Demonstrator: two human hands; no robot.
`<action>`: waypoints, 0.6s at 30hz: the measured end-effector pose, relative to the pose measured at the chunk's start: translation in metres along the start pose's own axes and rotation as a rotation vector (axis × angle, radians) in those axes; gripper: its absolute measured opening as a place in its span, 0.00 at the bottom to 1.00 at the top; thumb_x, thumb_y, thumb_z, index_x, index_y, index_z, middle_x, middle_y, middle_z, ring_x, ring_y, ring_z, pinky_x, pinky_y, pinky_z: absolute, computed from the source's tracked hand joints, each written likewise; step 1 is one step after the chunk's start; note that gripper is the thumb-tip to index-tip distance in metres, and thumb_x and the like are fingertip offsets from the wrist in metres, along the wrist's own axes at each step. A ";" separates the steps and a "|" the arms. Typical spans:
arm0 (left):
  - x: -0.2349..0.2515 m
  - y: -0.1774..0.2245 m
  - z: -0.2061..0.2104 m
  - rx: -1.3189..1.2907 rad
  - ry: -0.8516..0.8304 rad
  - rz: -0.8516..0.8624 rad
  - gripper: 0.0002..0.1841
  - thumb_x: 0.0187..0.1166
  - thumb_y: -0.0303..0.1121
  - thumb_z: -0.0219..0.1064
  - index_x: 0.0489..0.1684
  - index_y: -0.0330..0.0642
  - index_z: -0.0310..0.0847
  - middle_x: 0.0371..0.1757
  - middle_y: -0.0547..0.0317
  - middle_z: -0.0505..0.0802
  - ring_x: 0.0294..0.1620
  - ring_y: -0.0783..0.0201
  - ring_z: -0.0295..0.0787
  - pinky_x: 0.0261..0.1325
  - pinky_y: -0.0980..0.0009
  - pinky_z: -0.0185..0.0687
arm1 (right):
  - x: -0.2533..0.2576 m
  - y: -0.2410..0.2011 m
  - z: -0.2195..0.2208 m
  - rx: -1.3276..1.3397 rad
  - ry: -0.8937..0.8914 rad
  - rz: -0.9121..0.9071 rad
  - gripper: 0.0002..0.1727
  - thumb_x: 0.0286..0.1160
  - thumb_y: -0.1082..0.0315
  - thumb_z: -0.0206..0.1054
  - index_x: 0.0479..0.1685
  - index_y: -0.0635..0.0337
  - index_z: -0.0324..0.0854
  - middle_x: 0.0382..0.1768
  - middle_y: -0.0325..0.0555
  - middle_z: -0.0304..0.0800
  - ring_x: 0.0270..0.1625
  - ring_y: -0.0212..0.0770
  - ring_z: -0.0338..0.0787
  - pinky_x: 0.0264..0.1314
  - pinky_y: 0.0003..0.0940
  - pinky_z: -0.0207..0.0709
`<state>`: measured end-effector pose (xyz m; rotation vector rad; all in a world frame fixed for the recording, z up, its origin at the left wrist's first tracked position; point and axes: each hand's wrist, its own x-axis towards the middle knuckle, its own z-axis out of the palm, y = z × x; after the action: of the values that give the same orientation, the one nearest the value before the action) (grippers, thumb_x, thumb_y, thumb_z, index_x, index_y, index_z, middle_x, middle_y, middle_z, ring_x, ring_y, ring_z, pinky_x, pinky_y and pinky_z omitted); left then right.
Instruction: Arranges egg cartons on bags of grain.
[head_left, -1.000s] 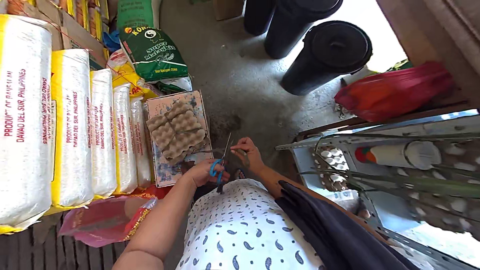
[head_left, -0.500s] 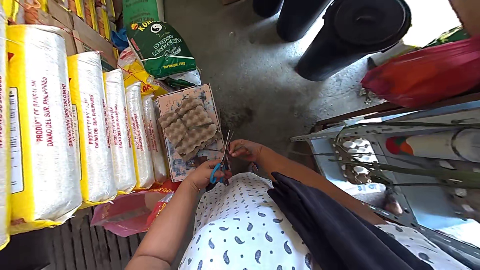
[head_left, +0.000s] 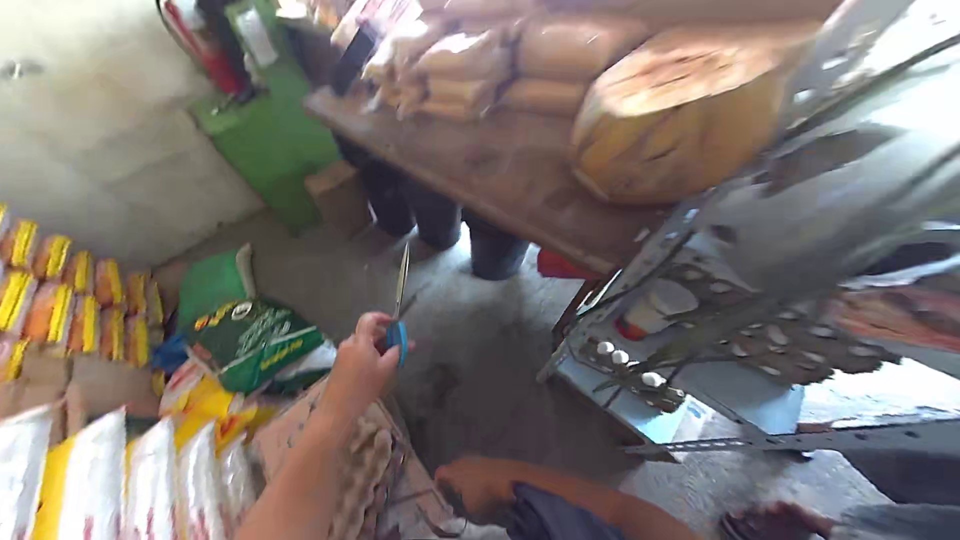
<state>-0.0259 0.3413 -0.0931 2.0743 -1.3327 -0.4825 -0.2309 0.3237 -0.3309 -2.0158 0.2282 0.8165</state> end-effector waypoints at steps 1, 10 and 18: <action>0.029 0.024 -0.004 0.057 0.044 0.086 0.22 0.78 0.35 0.73 0.68 0.35 0.78 0.44 0.49 0.96 0.41 0.57 0.95 0.50 0.54 0.91 | 0.001 0.005 0.006 0.031 0.027 0.003 0.37 0.72 0.73 0.71 0.85 0.52 0.69 0.68 0.67 0.84 0.71 0.69 0.84 0.71 0.74 0.73; 0.218 0.176 0.005 0.360 -0.033 0.155 0.16 0.80 0.43 0.72 0.52 0.38 0.91 0.56 0.38 0.93 0.63 0.39 0.88 0.69 0.34 0.78 | 0.029 0.070 0.062 0.352 0.165 -0.198 0.26 0.75 0.74 0.70 0.74 0.69 0.77 0.62 0.74 0.85 0.66 0.70 0.85 0.72 0.70 0.71; 0.047 0.039 0.056 0.099 0.115 0.568 0.10 0.82 0.28 0.65 0.49 0.37 0.92 0.45 0.49 0.94 0.45 0.60 0.92 0.54 0.61 0.89 | -0.005 0.033 0.037 0.393 0.115 -0.144 0.21 0.77 0.77 0.64 0.70 0.68 0.80 0.58 0.70 0.87 0.62 0.64 0.87 0.69 0.64 0.76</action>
<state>-0.0659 0.2706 -0.1072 1.6570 -1.8082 -0.0502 -0.2667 0.3349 -0.3641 -1.6871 0.2822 0.5188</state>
